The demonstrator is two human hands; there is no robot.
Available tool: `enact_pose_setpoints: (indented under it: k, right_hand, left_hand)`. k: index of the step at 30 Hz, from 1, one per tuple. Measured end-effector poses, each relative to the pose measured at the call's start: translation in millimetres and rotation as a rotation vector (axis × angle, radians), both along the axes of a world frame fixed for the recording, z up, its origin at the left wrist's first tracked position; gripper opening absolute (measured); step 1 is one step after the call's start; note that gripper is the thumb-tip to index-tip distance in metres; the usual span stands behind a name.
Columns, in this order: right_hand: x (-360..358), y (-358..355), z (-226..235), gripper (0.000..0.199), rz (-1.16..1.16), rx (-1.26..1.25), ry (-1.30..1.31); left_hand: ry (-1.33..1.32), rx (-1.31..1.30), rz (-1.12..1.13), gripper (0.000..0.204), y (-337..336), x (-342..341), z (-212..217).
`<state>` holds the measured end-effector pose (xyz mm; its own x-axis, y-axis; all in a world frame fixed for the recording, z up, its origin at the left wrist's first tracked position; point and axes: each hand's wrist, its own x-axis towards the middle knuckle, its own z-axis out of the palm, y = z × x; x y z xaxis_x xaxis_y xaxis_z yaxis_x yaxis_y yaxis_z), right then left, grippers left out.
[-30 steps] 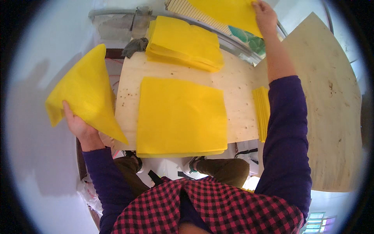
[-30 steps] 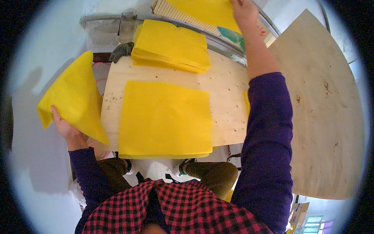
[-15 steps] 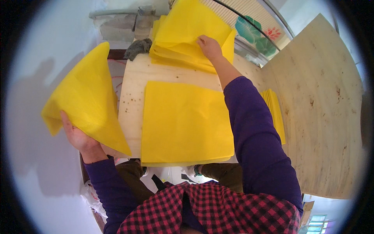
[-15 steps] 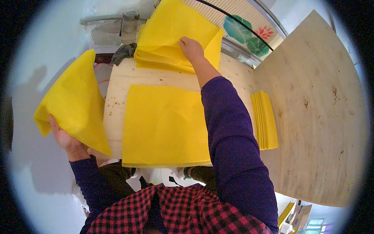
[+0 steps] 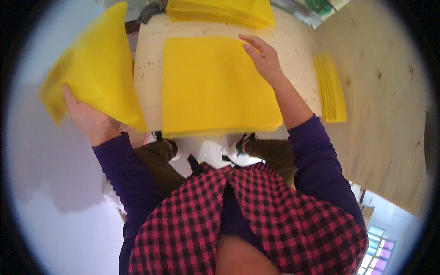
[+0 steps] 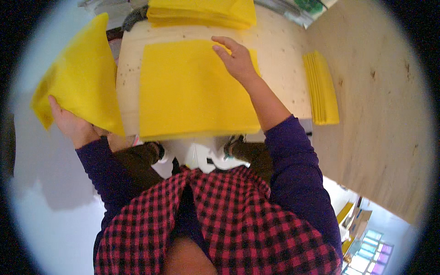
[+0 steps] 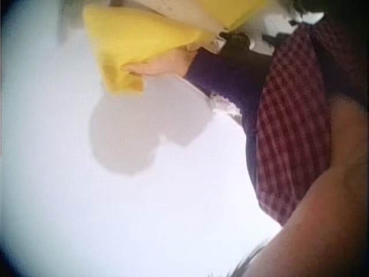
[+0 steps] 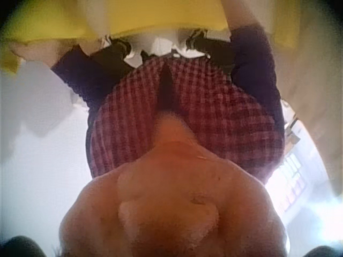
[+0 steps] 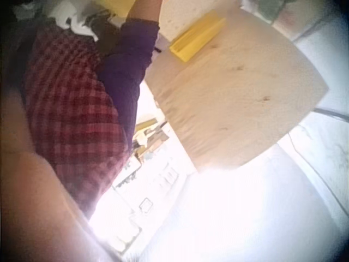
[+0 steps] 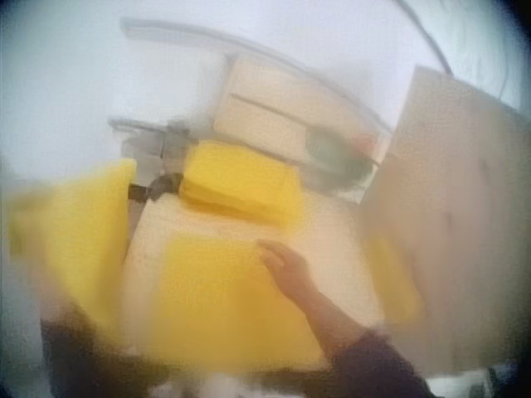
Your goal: The person folds multiple yellow sheets on a wooden table. They repeatedly fold each sheet in half, align the edges, and stack the folded sheets into a growing pile.
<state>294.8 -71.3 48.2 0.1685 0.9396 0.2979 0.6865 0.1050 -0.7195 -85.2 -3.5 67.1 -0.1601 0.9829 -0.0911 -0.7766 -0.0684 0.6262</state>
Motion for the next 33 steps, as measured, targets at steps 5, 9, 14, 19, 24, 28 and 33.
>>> enact_pose_setpoints:
  k: [5,9,14,19,24,28,33]
  right_hand:
    - [1.5,-91.6,9.0,0.029,-0.239,-0.04,0.042]
    - [-0.9,-148.8,4.3,0.031,-0.388,-0.046,0.301]
    - [-16.8,-185.4,-11.9,0.032,-0.406,-0.055,0.641]
    - [-34.9,-190.7,-26.2,0.041,-0.314,-0.107,1.04]
    - [-45.1,-187.9,-33.2,0.055,-0.225,-0.132,1.292]
    - [-49.3,-181.5,-32.3,0.062,-0.246,-0.16,1.336]
    - [-36.0,-173.3,-24.8,0.069,-0.376,-0.223,1.628]
  left_hand:
    - [0.176,0.139,0.057,0.046,-3.5,15.2,16.6]
    - [0.422,0.257,-0.119,0.04,-10.0,31.0,10.1]
    - [0.958,0.35,-0.61,0.033,-22.8,57.7,-0.1]
    - [1.569,1.174,-0.557,0.023,-80.7,115.9,-29.7]
    - [1.8,1.354,-0.806,0.034,-92.4,137.9,-47.5]
    - [1.713,1.298,-0.814,0.037,-89.7,139.5,-52.2]
    - [1.76,1.34,-0.796,0.039,-92.9,137.7,-52.2]
